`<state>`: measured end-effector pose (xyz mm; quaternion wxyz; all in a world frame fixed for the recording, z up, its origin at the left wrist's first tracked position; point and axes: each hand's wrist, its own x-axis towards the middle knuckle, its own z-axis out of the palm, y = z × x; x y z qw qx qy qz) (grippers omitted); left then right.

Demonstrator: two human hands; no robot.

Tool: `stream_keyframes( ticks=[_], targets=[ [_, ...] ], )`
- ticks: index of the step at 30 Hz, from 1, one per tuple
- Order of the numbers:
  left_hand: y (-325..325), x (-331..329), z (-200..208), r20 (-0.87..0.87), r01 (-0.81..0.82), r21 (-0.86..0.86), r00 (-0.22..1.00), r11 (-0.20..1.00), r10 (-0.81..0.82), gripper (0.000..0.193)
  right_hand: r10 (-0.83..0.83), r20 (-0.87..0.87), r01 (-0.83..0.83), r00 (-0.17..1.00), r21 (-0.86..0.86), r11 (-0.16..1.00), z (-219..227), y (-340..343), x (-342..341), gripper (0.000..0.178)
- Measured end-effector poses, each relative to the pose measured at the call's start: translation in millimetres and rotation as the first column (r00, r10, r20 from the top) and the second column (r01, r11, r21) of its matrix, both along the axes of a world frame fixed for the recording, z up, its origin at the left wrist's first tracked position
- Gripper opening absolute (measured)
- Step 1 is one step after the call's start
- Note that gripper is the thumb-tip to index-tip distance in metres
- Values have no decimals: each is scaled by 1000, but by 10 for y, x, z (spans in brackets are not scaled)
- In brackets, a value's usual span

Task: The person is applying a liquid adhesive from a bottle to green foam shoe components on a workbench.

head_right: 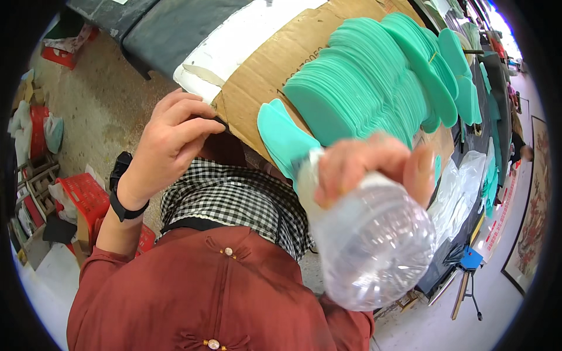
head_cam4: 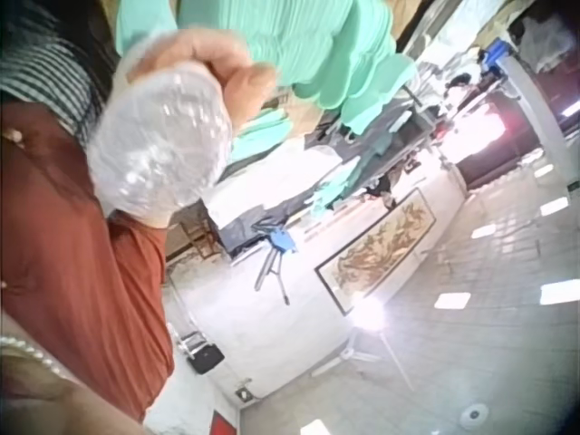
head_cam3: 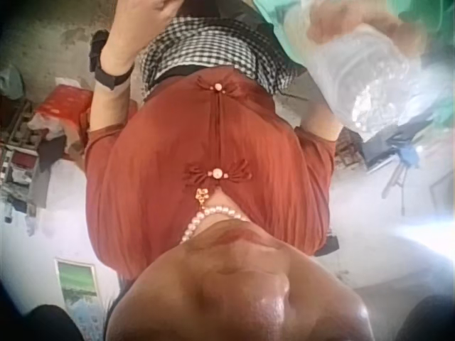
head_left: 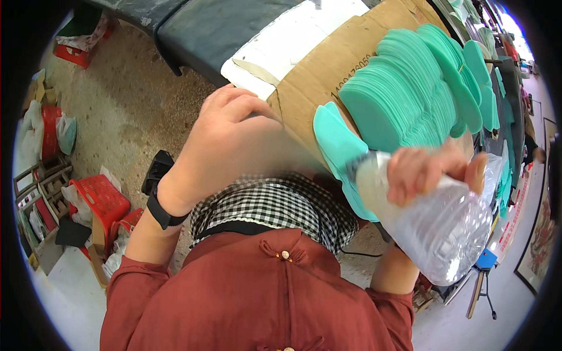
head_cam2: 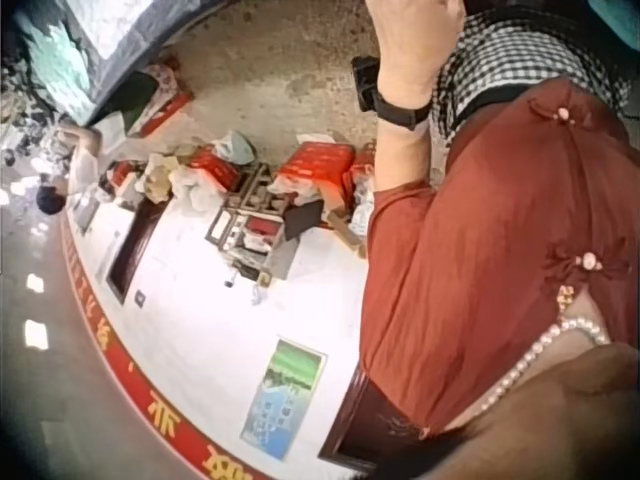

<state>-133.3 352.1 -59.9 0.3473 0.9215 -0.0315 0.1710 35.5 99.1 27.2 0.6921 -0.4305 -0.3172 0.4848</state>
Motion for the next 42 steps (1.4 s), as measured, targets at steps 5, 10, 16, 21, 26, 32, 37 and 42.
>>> stream_keyframes(
  ticks=[5, 10, 16, 21, 26, 32, 37, 42],
  targets=[
    [-223, 216, 60, 71, 91, 18, 993, 996, -92, 28, -323, 4, 321, 946, 118, 940, -65, 709, 65, 66],
    [-320, 238, 23, 23, 102, 64, 994, 993, -104, 32, -423, -70, 425, 903, 14, 905, -32, 78, 128, 66],
    [-371, 301, 10, 19, 161, 75, 986, 984, -163, 34, -287, 111, 282, 952, 59, 958, 26, -169, -116, 67],
    [-346, 310, 73, 7, 139, 112, 990, 984, -141, 32, -514, 37, 512, 857, 55, 857, -20, -527, -280, 65],
    [-365, 294, 76, -22, 124, 114, 992, 986, -122, 29, -706, 16, 705, 708, 20, 709, 4, -1196, -516, 78],
    [-332, 268, 121, -8, 102, 118, 995, 988, -102, 27, -600, 9, 593, 800, 139, 793, -103, -584, -493, 86],
    [-235, 173, 72, -13, 37, 144, 999, 989, -35, 22, -465, 104, 476, 879, -160, 865, -32, 142, -350, 83],
    [-260, 105, 46, -31, 17, 117, 999, 993, -13, 19, -505, -153, 524, 849, 125, 843, -226, 650, -161, 72]
  ],
)
